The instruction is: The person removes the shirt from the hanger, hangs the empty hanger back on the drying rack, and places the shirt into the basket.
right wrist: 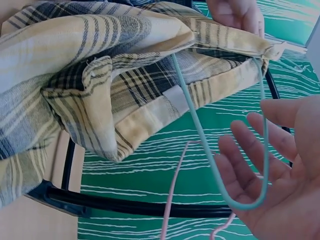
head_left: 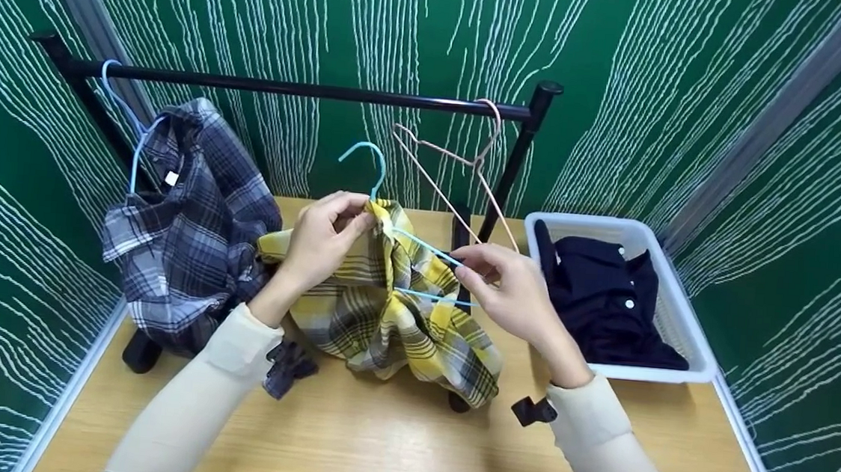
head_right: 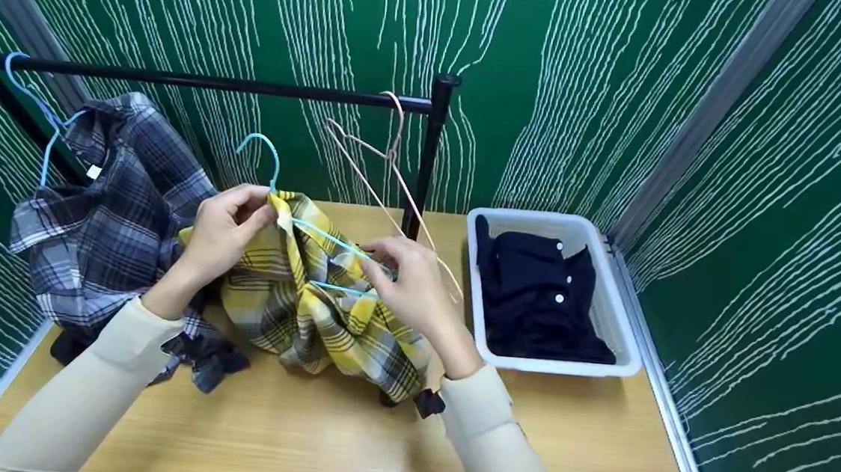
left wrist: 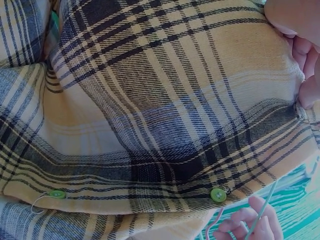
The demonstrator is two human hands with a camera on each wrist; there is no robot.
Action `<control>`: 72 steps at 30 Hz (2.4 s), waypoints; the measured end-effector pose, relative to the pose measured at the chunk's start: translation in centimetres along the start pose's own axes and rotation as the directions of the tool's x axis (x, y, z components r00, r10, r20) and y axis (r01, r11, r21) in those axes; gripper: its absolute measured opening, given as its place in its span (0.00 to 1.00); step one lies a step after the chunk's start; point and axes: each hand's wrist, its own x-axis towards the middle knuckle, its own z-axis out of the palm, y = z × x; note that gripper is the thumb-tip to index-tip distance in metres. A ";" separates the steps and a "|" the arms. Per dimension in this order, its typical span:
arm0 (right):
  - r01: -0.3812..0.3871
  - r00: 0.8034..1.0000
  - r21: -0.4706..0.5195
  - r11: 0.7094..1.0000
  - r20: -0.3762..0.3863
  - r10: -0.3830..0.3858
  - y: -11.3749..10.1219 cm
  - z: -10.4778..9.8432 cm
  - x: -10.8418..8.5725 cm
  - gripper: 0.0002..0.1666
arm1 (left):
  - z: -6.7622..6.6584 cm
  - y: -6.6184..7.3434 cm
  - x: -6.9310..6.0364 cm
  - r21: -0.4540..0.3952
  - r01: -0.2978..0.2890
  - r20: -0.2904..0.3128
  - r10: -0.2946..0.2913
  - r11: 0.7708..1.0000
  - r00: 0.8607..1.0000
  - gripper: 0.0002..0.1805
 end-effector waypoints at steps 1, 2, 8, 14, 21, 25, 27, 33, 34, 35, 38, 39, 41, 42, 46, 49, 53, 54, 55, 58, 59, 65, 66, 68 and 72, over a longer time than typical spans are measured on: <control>0.000 1.000 0.004 1.000 -0.001 0.000 0.1 0.2 0.0 0.10 | 0.0 0.0 0.0 -0.002 0.003 0.004 -0.003 1.000 1.000 0.10; -0.001 1.000 0.008 1.000 -0.003 0.001 0.1 0.3 0.0 0.10 | 0.1 0.0 -0.1 -0.001 0.004 0.009 -0.004 1.000 1.000 0.11; 0.001 1.000 0.036 0.999 -0.016 0.000 0.1 0.7 0.0 0.08 | 0.1 0.2 -0.1 0.019 0.011 0.027 -0.012 1.000 1.000 0.11; 0.022 0.999 0.045 0.999 -0.048 -0.020 0.3 0.6 -0.2 0.07 | 0.2 0.1 0.0 0.028 -0.014 0.026 0.014 1.000 1.000 0.11; 0.042 0.994 0.074 0.996 -0.104 -0.034 0.6 0.0 -0.6 0.06 | 0.5 0.1 0.1 -0.001 -0.033 0.050 0.033 0.999 0.998 0.10; 0.058 0.989 0.056 0.997 -0.140 -0.050 0.7 -0.5 -1.0 0.06 | 0.7 0.1 0.3 -0.012 -0.056 0.057 0.056 0.998 0.997 0.09; 0.061 0.987 0.051 0.997 -0.151 -0.052 0.8 -0.8 -1.2 0.06 | 0.8 0.1 0.3 -0.016 -0.068 0.060 0.069 0.998 0.996 0.09; 0.059 0.982 0.023 0.998 -0.179 -0.054 1.0 -1.8 -1.8 0.05 | 0.8 0.2 0.4 -0.010 -0.098 0.062 0.099 0.995 0.993 0.09; 0.059 0.982 0.016 0.998 -0.182 -0.055 1.0 -2.0 -1.8 0.05 | 0.8 0.1 0.4 -0.008 -0.100 0.062 0.100 0.995 0.993 0.09; 0.060 0.981 0.011 0.998 -0.186 -0.057 1.1 -2.2 -1.9 0.05 | 0.8 0.1 0.4 -0.007 -0.100 0.061 0.101 0.995 0.993 0.09; 0.060 0.979 0.000 0.998 -0.196 -0.059 1.1 -2.8 -2.2 0.05 | 0.8 0.2 0.5 -0.008 -0.097 0.062 0.097 0.995 0.993 0.08; 0.060 0.979 -0.001 0.998 -0.198 -0.059 1.2 -3.0 -2.2 0.05 | 0.8 0.2 0.5 -0.012 -0.094 0.064 0.095 0.995 0.993 0.08; 0.058 0.978 -0.001 0.998 -0.202 -0.057 1.3 -3.3 -2.4 0.04 | 0.8 0.2 0.5 -0.017 -0.089 0.066 0.090 0.996 0.994 0.08; 0.055 0.978 0.002 0.998 -0.202 -0.054 1.3 -3.5 -2.5 0.04 | 0.8 0.2 0.5 -0.018 -0.086 0.066 0.087 0.996 0.994 0.08; 0.045 0.977 0.007 0.999 -0.208 -0.042 1.4 -4.1 -2.9 0.05 | 0.9 0.1 0.4 -0.016 -0.078 0.066 0.079 0.997 0.995 0.07; 0.041 0.973 -0.002 0.999 -0.226 -0.040 1.4 -4.6 -3.1 0.07 | 0.9 -0.1 0.4 -0.012 -0.073 0.063 0.074 0.997 0.995 0.07; 0.048 0.963 -0.015 0.999 -0.264 -0.050 1.2 -5.2 -3.5 0.09 | 0.9 -0.3 0.5 -0.006 -0.072 0.057 0.072 0.997 0.996 0.08; 0.048 0.961 -0.013 0.999 -0.271 -0.050 1.1 -5.4 -3.6 0.09 | 0.9 -0.4 0.5 -0.004 -0.072 0.054 0.072 0.997 0.996 0.08; 0.050 0.959 -0.011 0.999 -0.278 -0.051 0.9 -5.6 -3.7 0.09 | 0.9 -0.4 0.5 -0.003 -0.071 0.052 0.071 0.997 0.996 0.08; 0.050 0.956 0.001 0.999 -0.289 -0.048 0.7 -6.1 -4.0 0.09 | 0.9 -0.7 0.5 0.000 -0.062 0.043 0.062 0.998 0.997 0.08; 0.048 0.956 0.004 0.999 -0.291 -0.045 0.9 -6.2 -4.0 0.09 | 0.9 -0.8 0.5 0.004 -0.059 0.040 0.058 0.998 0.997 0.08; 0.035 0.956 0.000 0.999 -0.290 -0.033 2.5 -7.2 -4.5 0.11 | 0.8 -1.3 0.3 0.004 -0.037 0.035 0.037 0.999 0.999 0.09; 0.036 0.956 -0.006 0.999 -0.290 -0.036 2.7 -7.3 -4.5 0.10 | 0.8 -1.5 0.3 -0.001 -0.033 0.034 0.033 0.999 0.999 0.09; 0.030 0.955 -0.010 0.999 -0.296 -0.032 2.9 -7.6 -4.7 0.10 | 0.8 -1.7 0.2 -0.011 -0.027 0.033 0.027 1.000 0.999 0.09; 0.023 0.949 -0.002 1.000 -0.315 -0.023 3.1 -8.0 -4.8 0.09 | 0.8 -2.2 0.0 -0.013 -0.007 0.029 0.007 1.000 1.000 0.09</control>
